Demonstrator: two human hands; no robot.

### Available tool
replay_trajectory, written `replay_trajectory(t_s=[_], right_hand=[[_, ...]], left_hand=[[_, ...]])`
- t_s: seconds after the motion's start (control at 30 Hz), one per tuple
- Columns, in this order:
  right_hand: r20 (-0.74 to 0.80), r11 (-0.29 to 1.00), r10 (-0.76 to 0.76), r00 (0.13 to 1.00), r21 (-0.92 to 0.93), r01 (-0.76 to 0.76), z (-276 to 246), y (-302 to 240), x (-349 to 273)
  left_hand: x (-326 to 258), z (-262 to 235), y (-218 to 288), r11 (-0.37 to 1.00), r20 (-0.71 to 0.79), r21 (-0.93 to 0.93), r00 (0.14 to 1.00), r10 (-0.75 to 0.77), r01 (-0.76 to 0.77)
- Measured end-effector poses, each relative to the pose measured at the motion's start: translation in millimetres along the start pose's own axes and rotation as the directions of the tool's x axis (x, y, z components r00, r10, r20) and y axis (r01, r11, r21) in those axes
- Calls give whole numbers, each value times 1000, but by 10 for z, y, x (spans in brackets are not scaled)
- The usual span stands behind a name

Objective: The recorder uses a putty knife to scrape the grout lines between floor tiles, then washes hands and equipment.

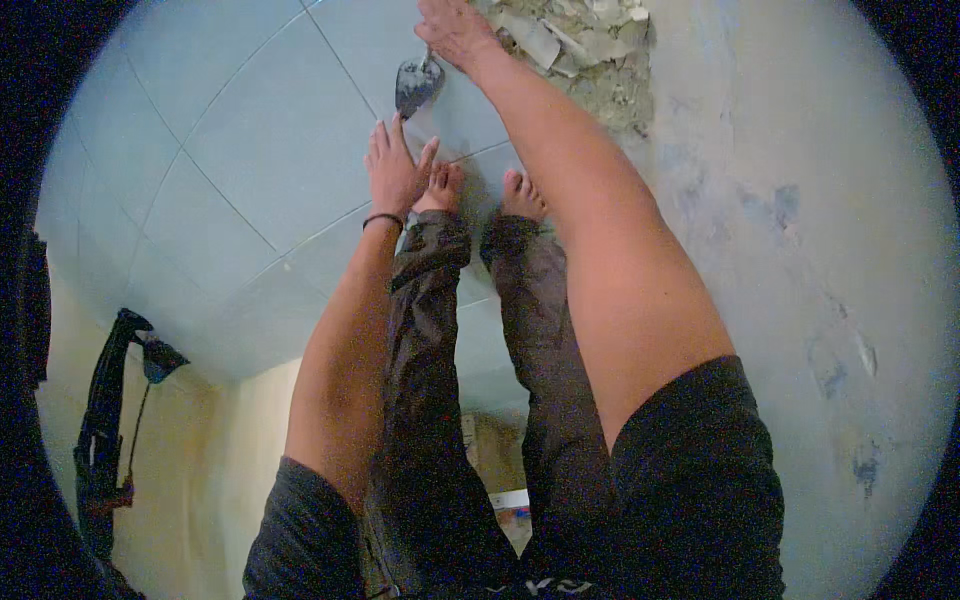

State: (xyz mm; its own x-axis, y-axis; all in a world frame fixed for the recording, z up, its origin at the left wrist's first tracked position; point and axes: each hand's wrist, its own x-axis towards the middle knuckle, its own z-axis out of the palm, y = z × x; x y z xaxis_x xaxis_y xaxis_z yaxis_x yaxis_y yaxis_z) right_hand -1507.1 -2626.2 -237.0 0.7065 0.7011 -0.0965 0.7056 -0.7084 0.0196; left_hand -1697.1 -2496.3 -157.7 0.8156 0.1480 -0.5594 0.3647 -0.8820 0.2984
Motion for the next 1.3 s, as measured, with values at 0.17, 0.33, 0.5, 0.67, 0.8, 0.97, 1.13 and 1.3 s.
replay_trajectory(t_s=[0.17, 0.33, 0.5, 0.67, 0.8, 0.97, 1.13, 1.3], right_hand=[[-259, 925, -161, 953, 297, 237, -474, 233, -353], [-37, 956, 234, 972, 190, -223, -1030, 608, -1147], [146, 613, 741, 656, 251, -749, -972, 897, -1757], [274, 418, 805, 526, 367, -831, -1281, 758, -1918], [333, 311, 772, 542, 546, -778, -2098, -79, -2461], [589, -171, 783, 198, 510, -843, -3506, -1142, -3763], [701, -415, 694, -162, 206, -886, -4270, -1965, -5130], [434, -482, 816, -383, 143, -865, -4619, -3230, -6645]], left_hand=[[-492, -115, 161, 994, -103, -28, 988, -112, 110], [-921, -319, 413, 982, 83, -124, 987, -135, 144], [-1282, -297, 679, 977, -15, -139, 987, 161, -162], [-1781, -413, 880, 994, 216, -107, 976, 36, -13], [-2256, -964, 1073, 995, 270, -91, 961, 65, -42], [-2712, -1593, 1176, 911, 304, 5, 869, 391, -412], [-3021, -2379, 1703, 755, 371, 227, 771, 518, -616], [-4426, -2746, 2929, 442, 674, 159, 425, 605, -883]])
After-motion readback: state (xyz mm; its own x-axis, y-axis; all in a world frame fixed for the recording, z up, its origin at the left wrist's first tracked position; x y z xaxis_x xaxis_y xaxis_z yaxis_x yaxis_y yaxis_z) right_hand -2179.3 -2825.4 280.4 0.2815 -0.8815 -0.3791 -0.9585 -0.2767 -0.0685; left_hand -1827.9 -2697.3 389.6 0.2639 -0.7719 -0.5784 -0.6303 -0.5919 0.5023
